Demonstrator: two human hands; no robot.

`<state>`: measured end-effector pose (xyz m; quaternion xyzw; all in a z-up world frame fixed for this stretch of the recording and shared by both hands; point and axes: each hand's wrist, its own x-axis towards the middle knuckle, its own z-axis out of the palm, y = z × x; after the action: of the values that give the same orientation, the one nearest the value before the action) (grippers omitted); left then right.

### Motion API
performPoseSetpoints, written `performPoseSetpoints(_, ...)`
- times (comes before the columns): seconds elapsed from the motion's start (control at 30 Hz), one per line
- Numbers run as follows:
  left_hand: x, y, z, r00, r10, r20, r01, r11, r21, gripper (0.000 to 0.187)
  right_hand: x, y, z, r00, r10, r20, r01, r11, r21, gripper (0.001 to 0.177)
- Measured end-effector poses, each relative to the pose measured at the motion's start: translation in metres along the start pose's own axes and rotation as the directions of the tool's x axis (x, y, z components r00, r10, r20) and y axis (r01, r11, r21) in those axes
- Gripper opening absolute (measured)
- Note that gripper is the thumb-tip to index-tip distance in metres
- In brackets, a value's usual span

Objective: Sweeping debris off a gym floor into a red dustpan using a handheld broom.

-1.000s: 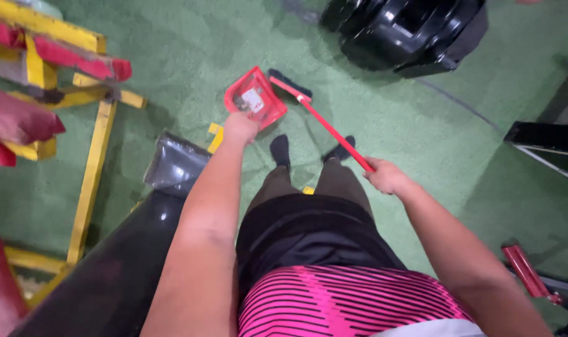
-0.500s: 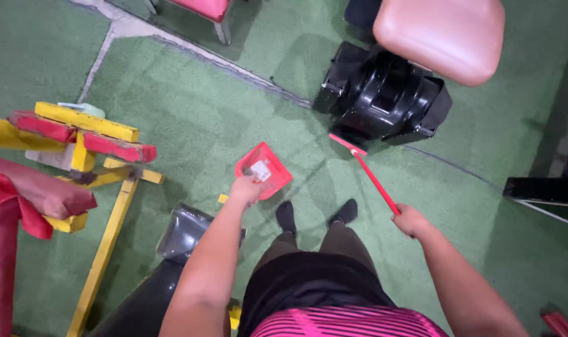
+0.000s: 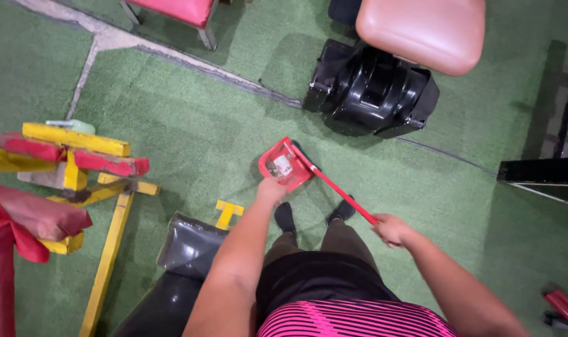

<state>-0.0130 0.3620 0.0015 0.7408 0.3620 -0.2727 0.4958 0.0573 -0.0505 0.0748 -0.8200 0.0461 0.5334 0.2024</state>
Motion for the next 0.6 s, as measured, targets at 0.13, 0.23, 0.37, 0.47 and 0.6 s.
performPoseSetpoints(0.13, -0.005, 0.014, 0.007, 0.998, 0.059, -0.036, -0.057, 0.997, 0.054, 0.048, -0.028, -0.014, -0.026, 0.998, 0.063, -0.004, -0.062, 0.995, 0.076, 0.06)
performPoseSetpoints(0.23, -0.009, 0.018, 0.012, 0.997, 0.042, -0.062, -0.038, 0.997, 0.07, 0.043, 0.005, 0.019, -0.028, 0.996, 0.073, -0.048, -0.074, 0.997, -0.019, 0.06)
performPoseSetpoints(0.37, 0.008, 0.016, 0.017, 0.991, 0.07, -0.115, -0.052, 0.987, 0.153, 0.041, 0.104, 0.061, -0.013, 0.968, -0.179, -0.174, 0.129, 0.956, -0.263, 0.053)
performPoseSetpoints(0.47, 0.007, 0.016, 0.023, 0.992, 0.065, -0.106, -0.045, 0.983, 0.175, 0.039, 0.092, 0.031, 0.027, 0.984, -0.09, -0.152, 0.052, 0.971, -0.234, 0.051)
performPoseSetpoints(0.6, -0.015, 0.033, 0.014, 0.997, -0.004, -0.072, 0.012, 0.994, 0.105, 0.035, 0.058, 0.012, 0.052, 0.99, -0.098, -0.098, 0.079, 0.98, -0.182, 0.053)
